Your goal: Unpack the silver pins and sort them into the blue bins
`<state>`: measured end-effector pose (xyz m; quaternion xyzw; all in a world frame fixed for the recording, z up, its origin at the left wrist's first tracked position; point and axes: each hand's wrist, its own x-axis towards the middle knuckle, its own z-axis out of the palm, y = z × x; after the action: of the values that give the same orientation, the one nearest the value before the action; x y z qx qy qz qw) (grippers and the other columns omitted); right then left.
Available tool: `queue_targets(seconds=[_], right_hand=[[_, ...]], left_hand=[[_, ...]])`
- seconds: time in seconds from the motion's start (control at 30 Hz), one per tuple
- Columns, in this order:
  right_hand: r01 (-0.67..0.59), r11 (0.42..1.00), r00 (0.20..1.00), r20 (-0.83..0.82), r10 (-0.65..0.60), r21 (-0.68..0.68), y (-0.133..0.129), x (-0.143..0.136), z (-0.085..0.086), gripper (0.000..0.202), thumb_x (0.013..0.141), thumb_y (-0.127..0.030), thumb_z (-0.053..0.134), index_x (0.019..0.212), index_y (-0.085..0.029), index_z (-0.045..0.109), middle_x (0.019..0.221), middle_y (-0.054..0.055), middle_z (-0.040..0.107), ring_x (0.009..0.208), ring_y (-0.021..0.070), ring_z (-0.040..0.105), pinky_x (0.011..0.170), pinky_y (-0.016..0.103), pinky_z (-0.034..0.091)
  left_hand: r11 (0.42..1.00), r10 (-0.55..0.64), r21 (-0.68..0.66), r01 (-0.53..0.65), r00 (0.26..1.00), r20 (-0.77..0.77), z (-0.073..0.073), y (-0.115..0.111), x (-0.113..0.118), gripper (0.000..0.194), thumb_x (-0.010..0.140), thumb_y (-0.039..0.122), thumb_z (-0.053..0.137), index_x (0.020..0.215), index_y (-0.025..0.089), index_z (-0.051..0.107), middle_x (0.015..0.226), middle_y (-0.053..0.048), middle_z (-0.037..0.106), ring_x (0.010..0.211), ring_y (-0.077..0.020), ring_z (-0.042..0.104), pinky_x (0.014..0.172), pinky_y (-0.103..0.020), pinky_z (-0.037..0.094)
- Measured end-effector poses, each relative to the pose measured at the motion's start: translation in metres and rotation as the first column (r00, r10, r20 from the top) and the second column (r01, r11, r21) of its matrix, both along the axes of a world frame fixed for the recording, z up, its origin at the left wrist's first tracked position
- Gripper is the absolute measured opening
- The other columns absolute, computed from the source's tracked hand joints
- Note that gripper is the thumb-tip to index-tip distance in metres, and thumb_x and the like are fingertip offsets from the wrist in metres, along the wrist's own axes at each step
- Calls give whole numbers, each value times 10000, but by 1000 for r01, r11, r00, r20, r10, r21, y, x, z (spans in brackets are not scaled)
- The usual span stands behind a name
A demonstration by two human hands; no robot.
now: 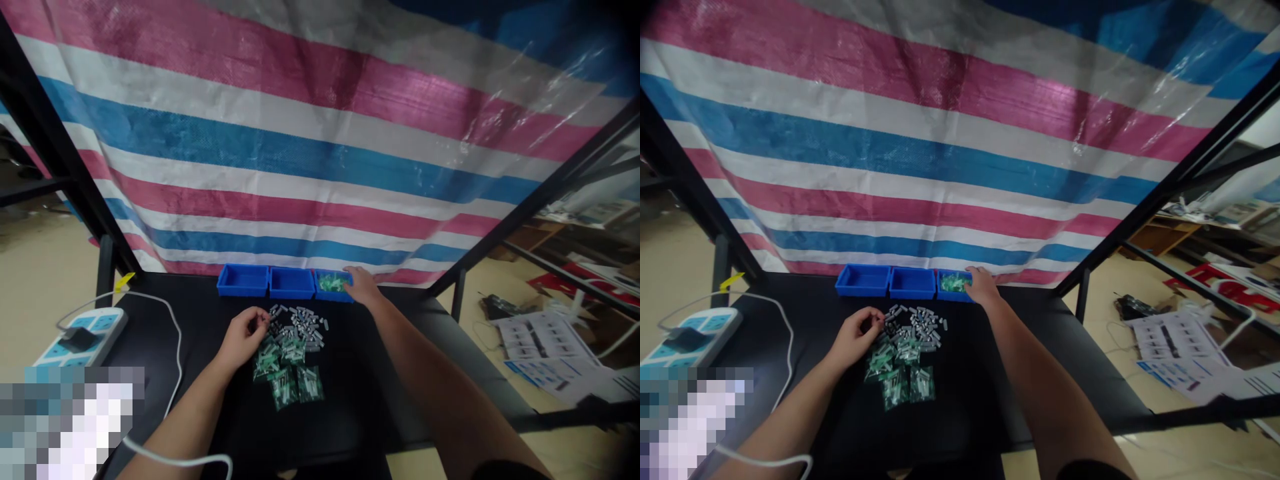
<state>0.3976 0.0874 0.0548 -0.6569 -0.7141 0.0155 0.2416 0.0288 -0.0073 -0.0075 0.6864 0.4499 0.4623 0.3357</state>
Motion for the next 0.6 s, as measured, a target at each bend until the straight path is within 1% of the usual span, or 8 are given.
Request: queue_targets(seconds=[0.07, 0.2, 0.27, 0.33, 0.4, 0.5, 0.57, 0.6], right_hand=[[-38, 997, 997, 64, 33, 67, -10, -9, -3, 436, 808, -207, 638, 1241, -169, 627, 1207, 132, 625, 1153, 270, 573, 1031, 410, 436], [-116, 984, 984, 152, 95, 135, -35, -35, -15, 453, 922, -314, 552, 1360, -195, 563, 1394, 153, 531, 1277, 297, 508, 1083, 457, 413], [-104, 990, 982, 169, 87, 95, -44, -46, -25, 433, 945, -348, 523, 1349, -200, 575, 1399, 152, 546, 1273, 307, 517, 1074, 491, 411], [-102, 994, 981, 170, 95, 36, -48, -51, -33, 384, 962, -351, 493, 1293, -199, 614, 1334, 142, 608, 1238, 299, 549, 1079, 516, 394], [-103, 994, 983, 156, 97, 26, -51, -52, -37, 362, 968, -336, 476, 1262, -191, 628, 1295, 136, 637, 1233, 291, 555, 1108, 531, 352], [-111, 987, 989, 106, 99, 116, -61, -59, -27, 372, 952, -317, 495, 1276, -175, 610, 1305, 146, 619, 1256, 300, 526, 1125, 529, 320], [-190, 972, 981, 68, 182, 140, -76, -71, -14, 347, 927, -328, 545, 1231, -184, 628, 1246, 140, 629, 1211, 304, 536, 1073, 494, 375], [-265, 958, 964, 47, 261, 111, -86, -79, -8, 314, 913, -343, 576, 1183, -198, 646, 1186, 128, 642, 1160, 296, 554, 1026, 467, 413]], left_hand=[[1000, -1, 5, 1, 1000, -16, 1, 0, 0, 155, 887, 310, 587, 902, 180, 670, 697, -2, 577, 640, -133, 516, 594, -230, 387], [1000, -6, 13, 6, 999, -40, 5, 1, 2, 160, 890, 305, 571, 904, 181, 670, 703, -6, 574, 651, -138, 526, 610, -237, 398], [1000, -10, 7, 10, 999, -45, 5, 1, 3, 161, 889, 303, 570, 913, 181, 672, 704, -5, 570, 652, -139, 526, 609, -235, 399], [1000, -12, 1, 12, 999, -50, 4, 0, 3, 157, 882, 300, 576, 915, 183, 675, 712, -5, 572, 656, -139, 528, 604, -231, 399], [1000, -14, 1, 14, 999, -52, 4, 0, 3, 152, 876, 295, 581, 914, 185, 679, 721, -5, 579, 662, -140, 534, 603, -229, 401], [1000, -15, 4, 15, 999, -43, 6, -2, 2, 147, 878, 285, 578, 916, 184, 677, 713, -3, 583, 657, -138, 533, 607, -231, 402], [1000, -17, 3, 17, 999, -36, 8, -2, 2, 144, 877, 278, 577, 920, 182, 676, 707, -2, 582, 649, -137, 530, 598, -230, 398], [1000, -18, 3, 18, 999, -34, 9, -2, 2, 141, 873, 273, 579, 920, 182, 676, 708, -3, 582, 648, -137, 531, 593, -229, 396]])
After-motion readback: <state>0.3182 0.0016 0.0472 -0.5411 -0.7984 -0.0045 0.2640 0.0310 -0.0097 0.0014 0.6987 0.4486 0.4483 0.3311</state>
